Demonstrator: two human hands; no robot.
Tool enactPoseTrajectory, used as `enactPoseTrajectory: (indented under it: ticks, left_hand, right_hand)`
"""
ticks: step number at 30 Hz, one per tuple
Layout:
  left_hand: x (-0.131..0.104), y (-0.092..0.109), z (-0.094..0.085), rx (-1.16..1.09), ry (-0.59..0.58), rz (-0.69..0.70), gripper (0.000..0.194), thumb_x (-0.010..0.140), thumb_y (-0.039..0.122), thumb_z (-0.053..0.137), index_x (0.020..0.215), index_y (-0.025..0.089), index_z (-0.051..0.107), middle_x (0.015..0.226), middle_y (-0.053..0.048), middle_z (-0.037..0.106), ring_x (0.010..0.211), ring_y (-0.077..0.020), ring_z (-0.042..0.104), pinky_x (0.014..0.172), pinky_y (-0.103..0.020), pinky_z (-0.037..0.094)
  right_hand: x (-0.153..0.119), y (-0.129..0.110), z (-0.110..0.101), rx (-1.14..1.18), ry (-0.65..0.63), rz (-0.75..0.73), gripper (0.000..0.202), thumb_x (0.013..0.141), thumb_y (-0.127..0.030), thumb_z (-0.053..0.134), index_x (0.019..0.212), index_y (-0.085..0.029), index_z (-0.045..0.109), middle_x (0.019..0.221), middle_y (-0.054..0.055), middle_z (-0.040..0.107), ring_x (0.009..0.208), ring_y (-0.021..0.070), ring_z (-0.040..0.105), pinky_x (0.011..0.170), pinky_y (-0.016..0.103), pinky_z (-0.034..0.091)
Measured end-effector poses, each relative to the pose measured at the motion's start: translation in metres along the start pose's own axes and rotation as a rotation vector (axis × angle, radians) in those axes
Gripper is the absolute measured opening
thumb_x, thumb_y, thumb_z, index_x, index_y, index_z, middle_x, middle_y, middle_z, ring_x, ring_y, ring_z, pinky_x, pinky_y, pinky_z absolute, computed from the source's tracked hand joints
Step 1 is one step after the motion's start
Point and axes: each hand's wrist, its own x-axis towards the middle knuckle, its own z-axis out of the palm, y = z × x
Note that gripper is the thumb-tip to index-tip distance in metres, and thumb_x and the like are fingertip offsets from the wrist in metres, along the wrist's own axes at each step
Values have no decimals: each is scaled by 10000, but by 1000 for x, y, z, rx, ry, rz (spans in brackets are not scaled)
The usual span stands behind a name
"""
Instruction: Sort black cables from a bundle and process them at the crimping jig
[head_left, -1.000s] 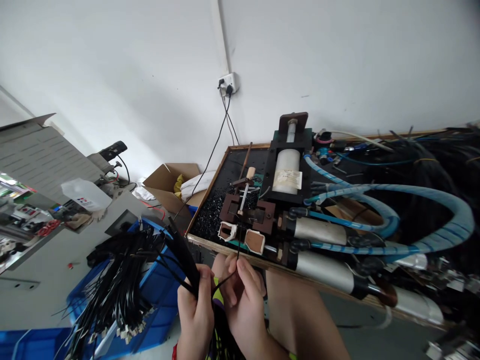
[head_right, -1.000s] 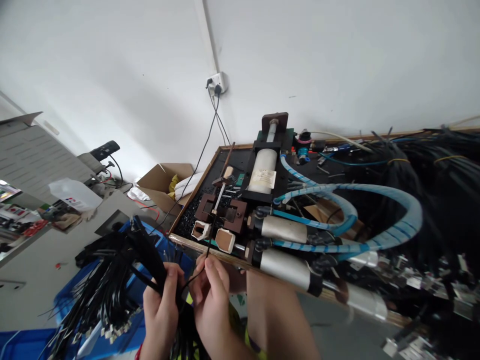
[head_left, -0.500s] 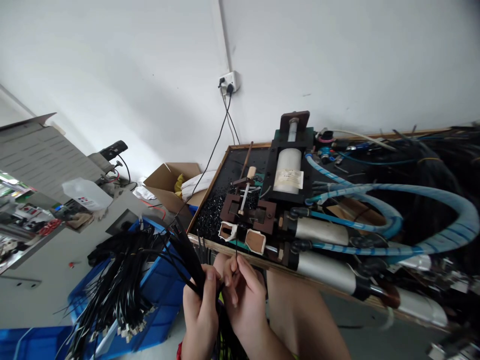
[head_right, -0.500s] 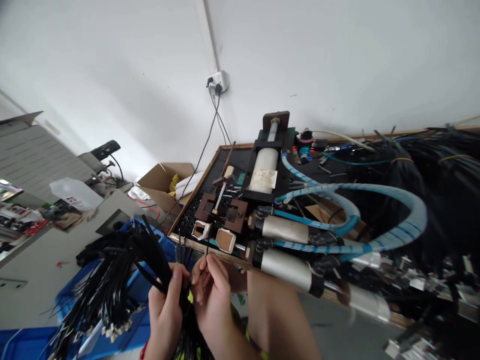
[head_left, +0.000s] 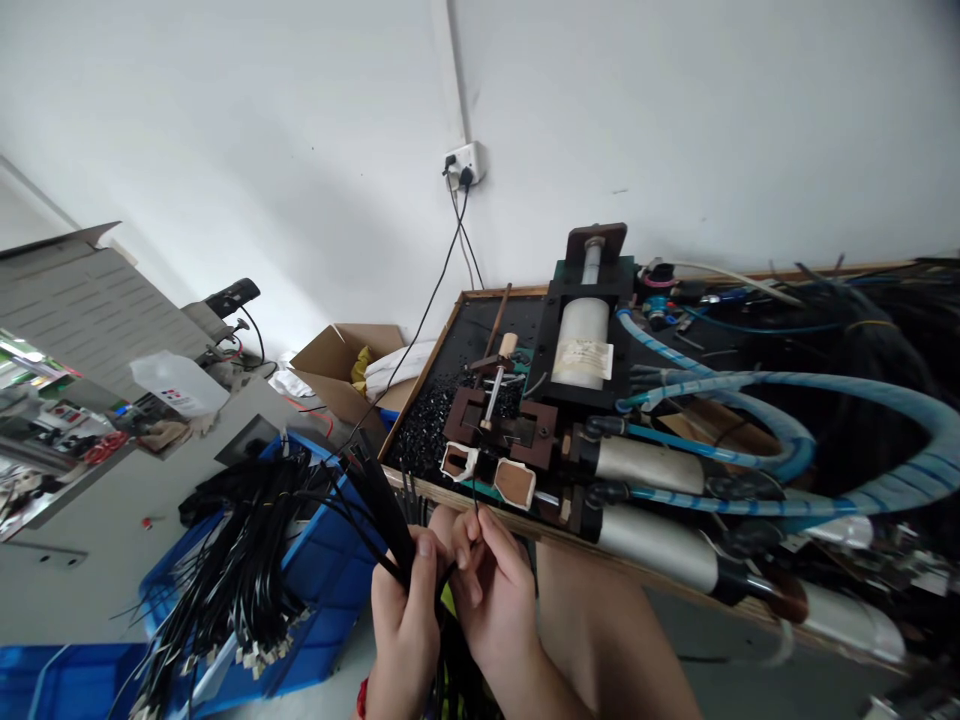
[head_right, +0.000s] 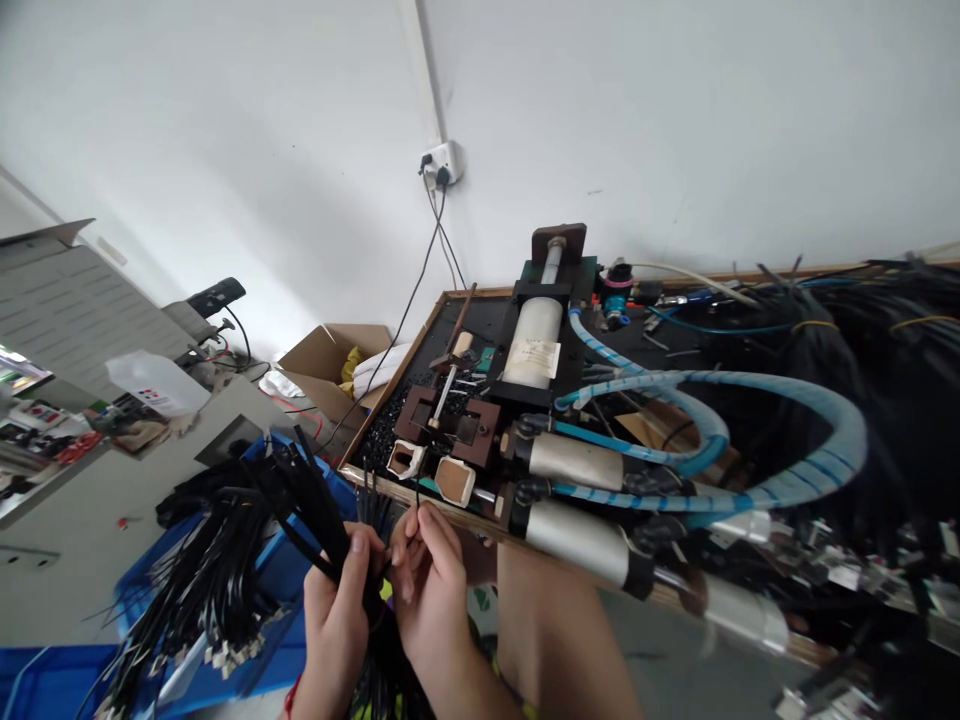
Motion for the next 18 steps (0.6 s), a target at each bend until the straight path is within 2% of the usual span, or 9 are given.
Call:
enactPoseTrajectory:
  ticks: [10, 18]
  left_hand:
    - [-3, -4, -2, -26, 2, -28, 482, 1033, 596, 718, 772, 192, 728, 691, -12, 686, 655, -168, 614, 621, -247, 487]
    - [-3, -1, -2, -36, -16, -10, 474, 1041, 584, 714, 786, 187, 761, 713, -26, 711, 678, -179, 643, 655, -256, 509]
  right_hand:
    - [0, 0, -2, -15, -8, -5, 442, 855, -491, 930, 724, -188, 636, 577, -71, 620, 327, 7, 356, 406, 144, 329]
    - [-1, 0, -1, -45, -6, -15, 437, 865, -485, 913, 728, -199, 613, 582, -82, 583, 336, 17, 299, 398, 166, 340]
